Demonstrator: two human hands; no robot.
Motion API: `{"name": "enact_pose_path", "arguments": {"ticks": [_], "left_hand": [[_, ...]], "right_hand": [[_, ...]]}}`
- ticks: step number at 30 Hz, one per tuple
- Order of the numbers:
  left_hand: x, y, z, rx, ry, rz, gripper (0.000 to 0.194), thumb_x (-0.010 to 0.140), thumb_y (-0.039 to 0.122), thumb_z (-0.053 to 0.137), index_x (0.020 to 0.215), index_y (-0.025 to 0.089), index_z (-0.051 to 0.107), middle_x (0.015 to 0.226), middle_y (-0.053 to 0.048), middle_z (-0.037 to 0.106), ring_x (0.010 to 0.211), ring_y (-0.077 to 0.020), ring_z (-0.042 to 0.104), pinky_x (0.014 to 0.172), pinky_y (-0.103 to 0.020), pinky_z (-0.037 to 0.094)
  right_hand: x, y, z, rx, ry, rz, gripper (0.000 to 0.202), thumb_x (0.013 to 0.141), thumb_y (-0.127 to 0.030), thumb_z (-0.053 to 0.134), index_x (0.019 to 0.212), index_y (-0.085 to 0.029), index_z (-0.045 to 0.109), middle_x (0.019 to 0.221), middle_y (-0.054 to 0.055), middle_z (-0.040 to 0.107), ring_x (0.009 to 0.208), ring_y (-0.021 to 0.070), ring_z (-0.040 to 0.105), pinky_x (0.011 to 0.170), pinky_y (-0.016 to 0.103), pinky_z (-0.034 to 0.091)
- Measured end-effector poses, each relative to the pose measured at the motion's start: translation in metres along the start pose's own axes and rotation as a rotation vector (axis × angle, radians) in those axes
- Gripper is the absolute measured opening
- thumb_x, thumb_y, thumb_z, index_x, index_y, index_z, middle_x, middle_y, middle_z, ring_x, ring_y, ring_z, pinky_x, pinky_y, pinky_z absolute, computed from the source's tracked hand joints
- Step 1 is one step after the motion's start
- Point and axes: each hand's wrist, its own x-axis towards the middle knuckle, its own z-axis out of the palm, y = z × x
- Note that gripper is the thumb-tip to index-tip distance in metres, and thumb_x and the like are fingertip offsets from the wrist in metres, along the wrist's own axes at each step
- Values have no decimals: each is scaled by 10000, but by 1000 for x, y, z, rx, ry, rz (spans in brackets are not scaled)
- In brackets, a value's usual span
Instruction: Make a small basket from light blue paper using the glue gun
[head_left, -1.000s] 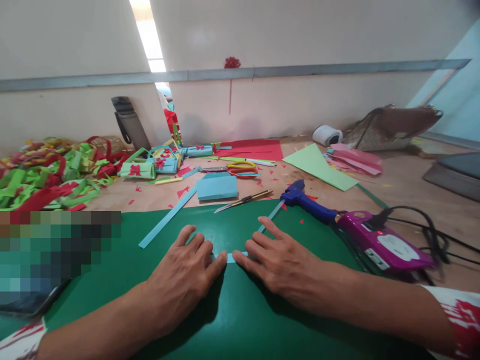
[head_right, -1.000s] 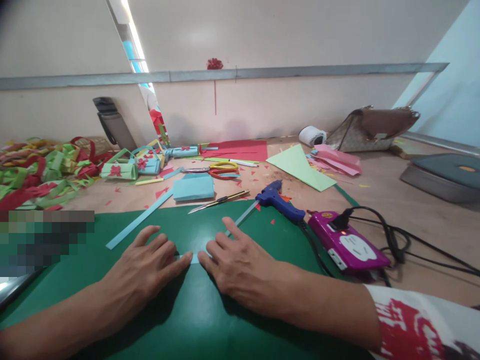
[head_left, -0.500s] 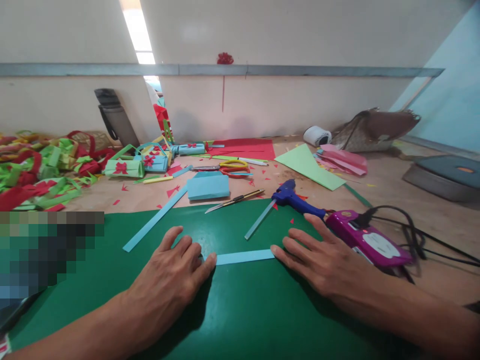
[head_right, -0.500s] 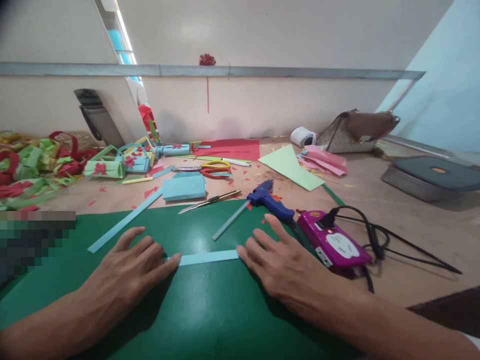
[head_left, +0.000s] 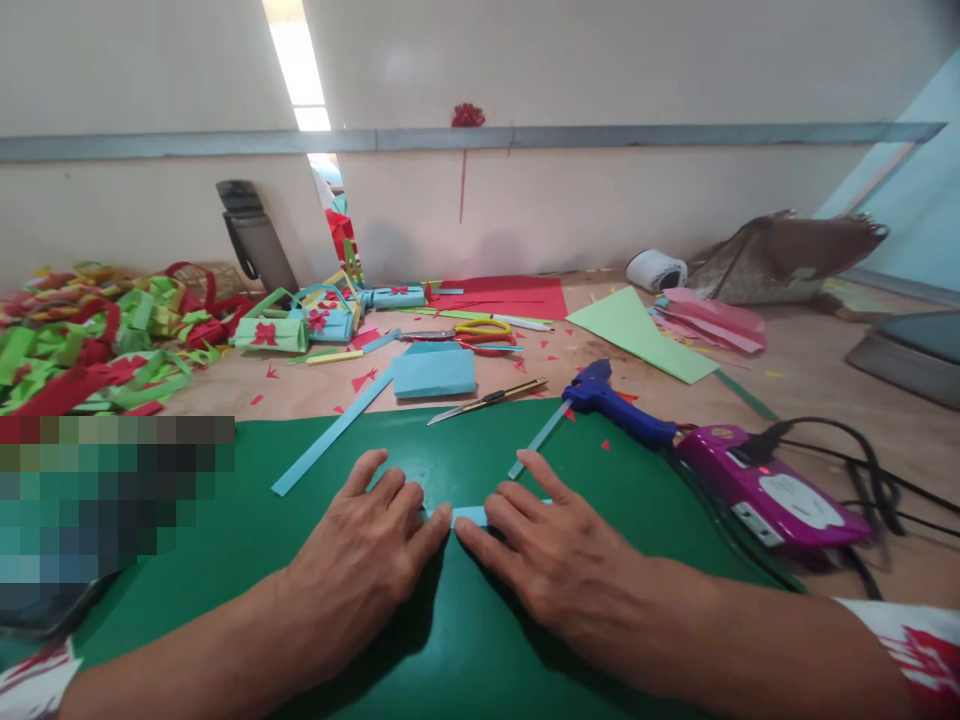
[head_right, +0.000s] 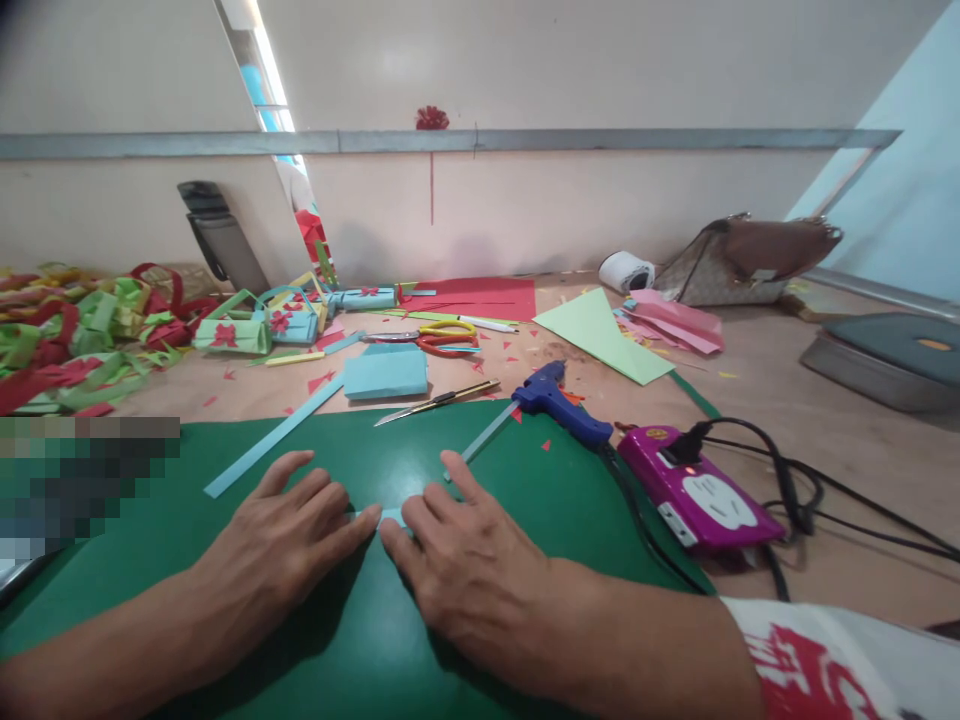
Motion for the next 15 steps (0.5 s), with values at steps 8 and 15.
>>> {"name": "enact_pose_path", "arguments": {"ticks": [8,15], "left_hand": [[1,-1,1,-11,-4,0,281,877,88,400,1073,193,572,747,-35,551,697,-188,429,900,-492,287],[1,-1,3,-4,42,2,303,874,71,370,1051,193,584,737,-45,543,709,-202,428,890,-505,294]], "right_hand": [[-20,12,6,-13,17,35,228,829,-165,493,1040,-160,578,778,24,572,769,214,496,962,555,177],[-64,22,-4,-143,-5,125,312,781,-111,456,1055,-161,597,834,69,614,842,260,507,944,593,212]]}}
